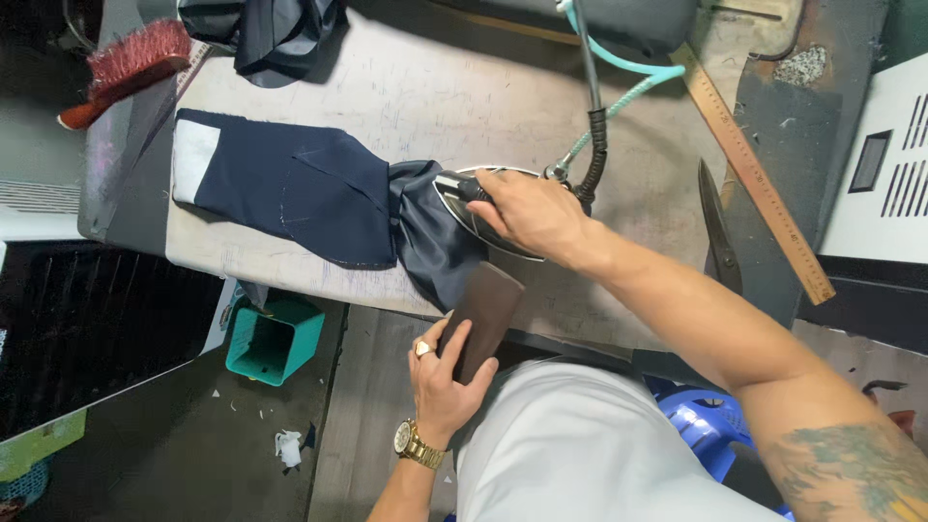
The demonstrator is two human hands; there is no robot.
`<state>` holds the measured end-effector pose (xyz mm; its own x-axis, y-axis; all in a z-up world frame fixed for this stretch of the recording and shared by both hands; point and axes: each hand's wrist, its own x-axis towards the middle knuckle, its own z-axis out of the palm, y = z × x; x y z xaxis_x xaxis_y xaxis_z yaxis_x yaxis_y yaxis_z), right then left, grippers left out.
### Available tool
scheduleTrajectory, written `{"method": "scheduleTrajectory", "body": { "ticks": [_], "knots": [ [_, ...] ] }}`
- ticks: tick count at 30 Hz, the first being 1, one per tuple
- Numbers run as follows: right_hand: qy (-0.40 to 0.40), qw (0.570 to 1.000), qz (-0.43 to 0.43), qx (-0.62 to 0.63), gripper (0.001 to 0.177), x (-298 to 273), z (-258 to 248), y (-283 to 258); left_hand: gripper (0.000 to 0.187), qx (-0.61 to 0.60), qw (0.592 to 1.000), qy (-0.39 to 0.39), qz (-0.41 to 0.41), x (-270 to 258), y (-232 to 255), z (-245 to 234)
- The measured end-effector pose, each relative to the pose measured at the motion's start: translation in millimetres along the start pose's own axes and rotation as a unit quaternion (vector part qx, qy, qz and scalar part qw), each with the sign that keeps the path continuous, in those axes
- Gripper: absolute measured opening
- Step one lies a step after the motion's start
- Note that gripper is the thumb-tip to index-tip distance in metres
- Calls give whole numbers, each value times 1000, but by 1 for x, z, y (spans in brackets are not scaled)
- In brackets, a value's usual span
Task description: The person irons pieces of dark fabric on a workbench, uses a wooden block to press the seams, and cuts along a chalk outline with shears.
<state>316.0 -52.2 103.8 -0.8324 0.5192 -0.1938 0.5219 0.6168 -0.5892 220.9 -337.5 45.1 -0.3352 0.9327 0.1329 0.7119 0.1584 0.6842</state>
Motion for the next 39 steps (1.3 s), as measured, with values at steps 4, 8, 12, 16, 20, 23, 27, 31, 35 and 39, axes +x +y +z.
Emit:
{"method": "scheduleTrajectory", "body": {
  "ticks": [4,8,12,16,20,23,27,31,35,39],
  "knots": [
    [37,998,24,-47,51,4,4,11,63,46,993,95,-55,20,10,0],
    [64,994,76,-48,47,4,-16,31,64,100,979,158,-77,85,38,4],
    [138,978,105,-118,53,0,-23,79,63,158,970,161,-95,132,25,39],
    [428,889,-111,-123,26,-63,-26,81,68,284,948,119,-76,145,11,67],
    [409,911,-22,-44,16,-181,26,90,75,283,959,20,6,138,41,87],
    [340,917,139,-153,25,-252,78,102,79,259,965,-24,35,133,63,94],
    [319,905,226,-169,30,-291,124,96,82,240,968,-41,68,123,69,116],
    [360,880,255,-177,24,-292,131,98,56,192,969,-133,81,125,61,101],
    [339,877,315,-127,39,-312,147,120,11,173,970,-5,169,147,8,50],
    [318,876,340,-126,36,-318,155,117,6,262,950,-31,167,193,-59,25]
  ]
}}
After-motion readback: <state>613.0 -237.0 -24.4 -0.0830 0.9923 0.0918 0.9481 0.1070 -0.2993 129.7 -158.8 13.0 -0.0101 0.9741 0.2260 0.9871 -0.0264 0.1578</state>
